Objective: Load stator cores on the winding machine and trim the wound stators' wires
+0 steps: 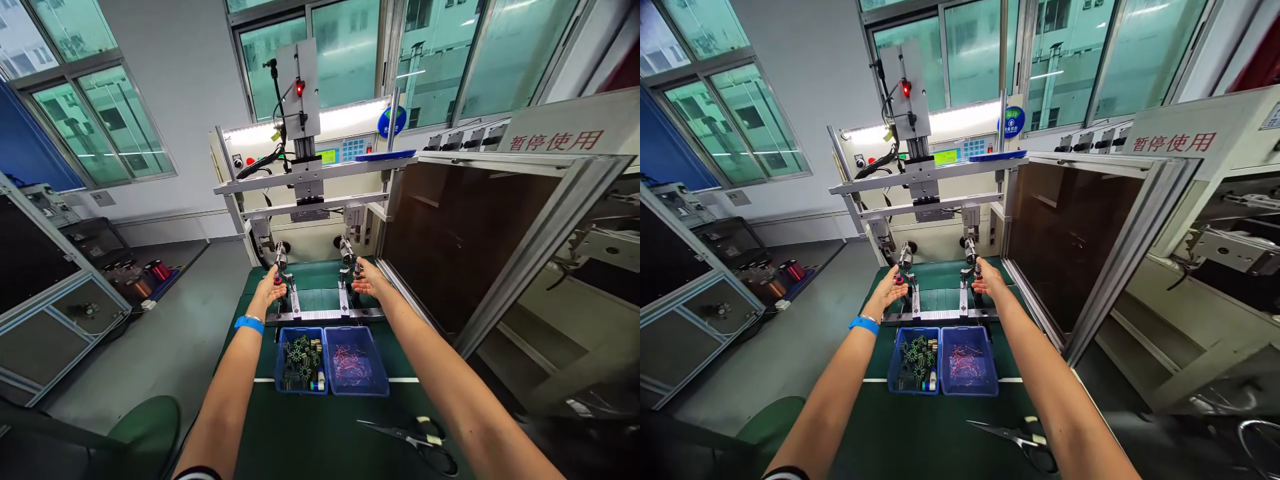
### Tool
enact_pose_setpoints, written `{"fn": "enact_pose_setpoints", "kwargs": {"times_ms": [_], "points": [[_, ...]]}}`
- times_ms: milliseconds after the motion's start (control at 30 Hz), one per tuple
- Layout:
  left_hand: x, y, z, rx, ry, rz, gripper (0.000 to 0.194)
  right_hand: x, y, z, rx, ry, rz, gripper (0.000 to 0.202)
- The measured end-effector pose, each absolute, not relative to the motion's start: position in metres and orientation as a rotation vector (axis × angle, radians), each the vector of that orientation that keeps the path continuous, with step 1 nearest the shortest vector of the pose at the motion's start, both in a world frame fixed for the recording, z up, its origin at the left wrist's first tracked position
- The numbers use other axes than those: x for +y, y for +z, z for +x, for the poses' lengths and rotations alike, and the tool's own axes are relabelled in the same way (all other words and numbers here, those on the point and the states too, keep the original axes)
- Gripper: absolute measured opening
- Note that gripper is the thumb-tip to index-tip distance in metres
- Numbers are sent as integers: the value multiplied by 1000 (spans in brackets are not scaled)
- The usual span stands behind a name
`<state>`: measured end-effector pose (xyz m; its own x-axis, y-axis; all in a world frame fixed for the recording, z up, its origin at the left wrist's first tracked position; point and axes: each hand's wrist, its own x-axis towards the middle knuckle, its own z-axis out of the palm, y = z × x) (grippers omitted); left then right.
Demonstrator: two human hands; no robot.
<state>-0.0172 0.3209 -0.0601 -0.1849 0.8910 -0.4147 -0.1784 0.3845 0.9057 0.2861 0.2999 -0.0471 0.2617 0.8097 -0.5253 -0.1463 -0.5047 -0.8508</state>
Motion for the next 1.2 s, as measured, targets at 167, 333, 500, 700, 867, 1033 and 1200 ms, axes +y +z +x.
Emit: {"fn": "enact_pose_setpoints", "kwargs": {"times_ms": [167, 333, 500, 700, 867, 1033, 1200], "points": [[324, -59, -18, 1430, 1116, 663, 51, 301, -42, 282, -588, 1330, -1635, 36], [324, -53, -13, 1452, 1193, 671, 38, 304, -25, 285, -629, 1272, -1594, 27], [323, -21, -7, 1439, 1292, 732, 33, 287, 8, 290, -783, 1273, -1365, 29], [265, 10, -5, 1120, 1360, 1005, 35, 182, -18, 265, -1039, 1713, -1079, 43], [155, -44, -31, 804, 968, 1107, 63, 80, -116, 216, -1341, 2207, -979, 60], [71, -119, -53, 897, 799, 1071, 60, 44, -154, 190, -2038, 1906, -1271, 33], [24, -159, -52, 1163, 641, 1298, 39, 76, -108, 209, -2594, 1370, -1163, 69]]}}
